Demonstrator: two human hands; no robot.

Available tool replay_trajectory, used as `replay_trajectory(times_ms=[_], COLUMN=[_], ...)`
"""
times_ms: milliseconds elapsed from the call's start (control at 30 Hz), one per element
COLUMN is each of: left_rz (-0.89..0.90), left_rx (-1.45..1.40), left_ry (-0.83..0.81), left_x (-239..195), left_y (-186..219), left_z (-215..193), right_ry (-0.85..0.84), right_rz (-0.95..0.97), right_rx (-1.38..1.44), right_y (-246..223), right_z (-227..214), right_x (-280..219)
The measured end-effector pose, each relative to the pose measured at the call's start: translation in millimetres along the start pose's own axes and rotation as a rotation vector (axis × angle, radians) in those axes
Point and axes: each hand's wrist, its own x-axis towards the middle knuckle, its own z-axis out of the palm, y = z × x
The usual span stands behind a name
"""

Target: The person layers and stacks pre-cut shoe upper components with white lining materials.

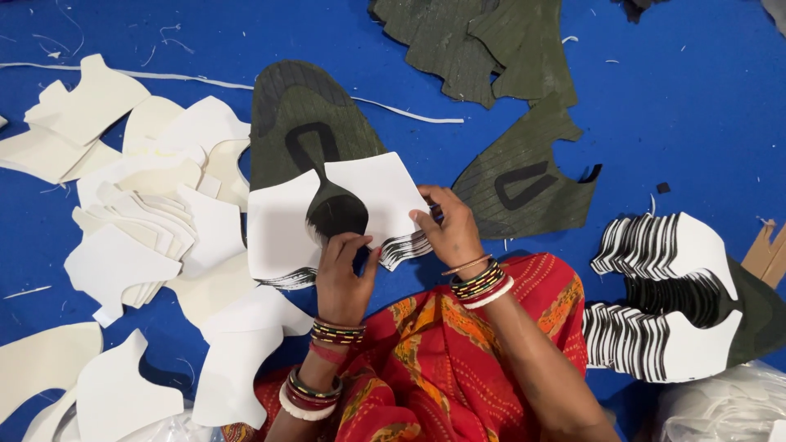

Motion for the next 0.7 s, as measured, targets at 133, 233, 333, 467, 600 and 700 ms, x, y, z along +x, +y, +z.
replay_trajectory(times_ms=[133, 233, 333, 467, 600, 700], left_rz=[0.02, 0.021, 0.034, 0.04, 0.05, 0.066], left_rx=[0.034, 0.035, 0.04, 0.048, 0.059, 0.072], left_ry=[0.01, 0.015, 0.019, 0.014, 0.013, 0.024], left_x=[-1, -1, -1, -1, 0, -1], left_y=[0, 0, 0, 1, 2, 2], left_z=[1, 1, 1, 0, 1, 0], right_ry=[0.034, 0.028, 0.032, 0.018, 0.008, -0.009], right_rz=[-0.113, -0.061, -0.05, 0.014, 0.022, 0.017], right_rx=[-0.046, -0.058, -0.043, -0.014, -0.009, -0.028], right_y=[-2, -2, 6, 13, 12, 13], right_z=[-3, -3, -1, 3, 1, 2], right_x=[2, 4, 7, 9, 10, 9])
